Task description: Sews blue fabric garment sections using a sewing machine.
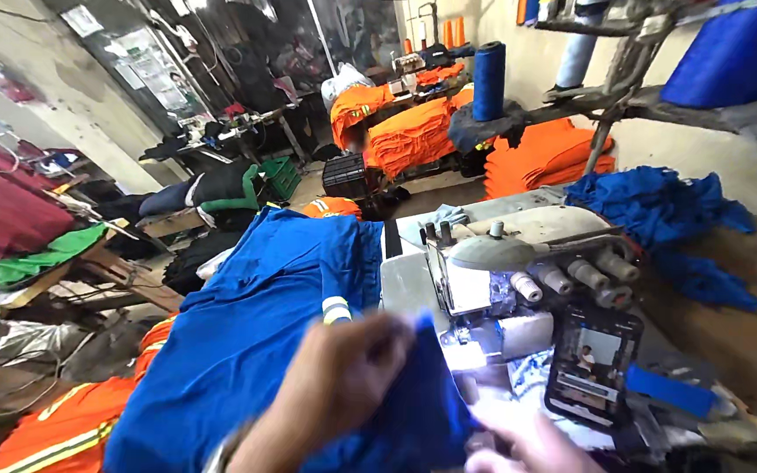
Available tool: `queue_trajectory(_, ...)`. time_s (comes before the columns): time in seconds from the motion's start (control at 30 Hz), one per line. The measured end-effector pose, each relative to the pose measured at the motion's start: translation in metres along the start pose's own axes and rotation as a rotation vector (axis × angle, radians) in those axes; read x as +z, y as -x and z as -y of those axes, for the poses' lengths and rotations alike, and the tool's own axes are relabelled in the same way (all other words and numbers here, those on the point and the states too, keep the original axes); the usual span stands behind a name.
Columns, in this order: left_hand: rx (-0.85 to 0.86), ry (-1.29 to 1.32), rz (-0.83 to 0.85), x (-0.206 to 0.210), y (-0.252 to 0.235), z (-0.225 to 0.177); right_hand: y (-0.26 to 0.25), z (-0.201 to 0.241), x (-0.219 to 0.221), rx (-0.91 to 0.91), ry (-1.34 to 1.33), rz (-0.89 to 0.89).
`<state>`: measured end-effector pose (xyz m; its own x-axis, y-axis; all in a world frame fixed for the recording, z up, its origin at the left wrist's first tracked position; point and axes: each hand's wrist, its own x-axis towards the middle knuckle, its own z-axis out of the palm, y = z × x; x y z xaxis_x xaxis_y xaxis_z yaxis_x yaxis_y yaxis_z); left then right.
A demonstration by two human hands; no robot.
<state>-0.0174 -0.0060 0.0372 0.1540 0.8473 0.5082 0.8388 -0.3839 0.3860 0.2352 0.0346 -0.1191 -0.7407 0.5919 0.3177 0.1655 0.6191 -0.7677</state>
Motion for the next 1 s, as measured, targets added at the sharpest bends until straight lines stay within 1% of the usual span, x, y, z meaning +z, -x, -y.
queue_trajectory(0.03,-0.035,-0.004,-0.072,-0.001,-0.027,0.005,-0.003,0.000,0.008,0.054,-0.034,0.113)
queue_trajectory(0.07,-0.086,-0.033,-0.088,0.002,-0.047,0.011,-0.006,-0.004,0.016,0.101,-0.072,0.160)
queue_trajectory(0.1,-0.146,-0.070,-0.027,0.009,-0.056,0.017,-0.008,-0.010,0.022,0.138,-0.138,0.134)
queue_trajectory(0.13,-0.213,-0.101,0.097,0.024,-0.052,0.022,-0.009,-0.018,0.024,0.158,-0.233,0.064)
queue_trajectory(0.17,-0.246,-0.117,0.224,0.045,-0.038,0.029,-0.011,-0.023,0.023,0.175,-0.341,-0.006)
queue_trajectory(0.23,-0.233,-0.156,0.381,0.094,-0.005,0.046,-0.012,-0.026,0.018,0.227,-0.474,-0.121)
queue_trajectory(0.3,-0.194,-0.230,0.352,0.120,0.004,0.059,-0.011,-0.031,0.020,0.250,-0.484,-0.186)
queue_trajectory(0.4,-0.246,-0.306,0.360,0.126,-0.020,0.067,-0.007,-0.041,0.029,0.184,-0.448,-0.226)
queue_trajectory(0.47,-0.233,-0.343,0.321,0.131,-0.033,0.071,-0.006,-0.044,0.032,0.162,-0.432,-0.235)
queue_trajectory(0.57,-0.252,-0.321,0.298,0.133,-0.047,0.072,-0.006,-0.049,0.034,0.146,-0.398,-0.251)
queue_trajectory(0.63,-0.177,-0.226,0.207,0.121,-0.044,0.073,-0.003,-0.050,0.037,0.134,-0.371,-0.262)
queue_trajectory(0.7,0.037,-0.103,0.104,0.092,-0.024,0.080,-0.001,-0.050,0.035,0.126,-0.353,-0.260)
queue_trajectory(0.73,0.128,-0.060,0.119,0.071,-0.008,0.082,-0.001,-0.050,0.034,0.122,-0.356,-0.260)
queue_trajectory(0.8,0.206,-0.085,0.238,0.042,0.034,0.085,0.000,-0.051,0.032,0.109,-0.365,-0.264)
queue_trajectory(0.83,0.231,-0.127,0.280,0.038,0.053,0.084,0.000,-0.051,0.033,0.109,-0.372,-0.266)
queue_trajectory(0.9,0.283,-0.204,0.267,0.042,0.080,0.081,-0.001,-0.051,0.034,0.119,-0.375,-0.262)
queue_trajectory(0.97,0.353,-0.199,0.228,0.045,0.088,0.066,-0.003,-0.053,0.036,0.113,-0.361,-0.264)
queue_trajectory(1.0,0.388,-0.144,0.236,0.044,0.088,0.052,-0.004,-0.054,0.036,0.109,-0.351,-0.266)
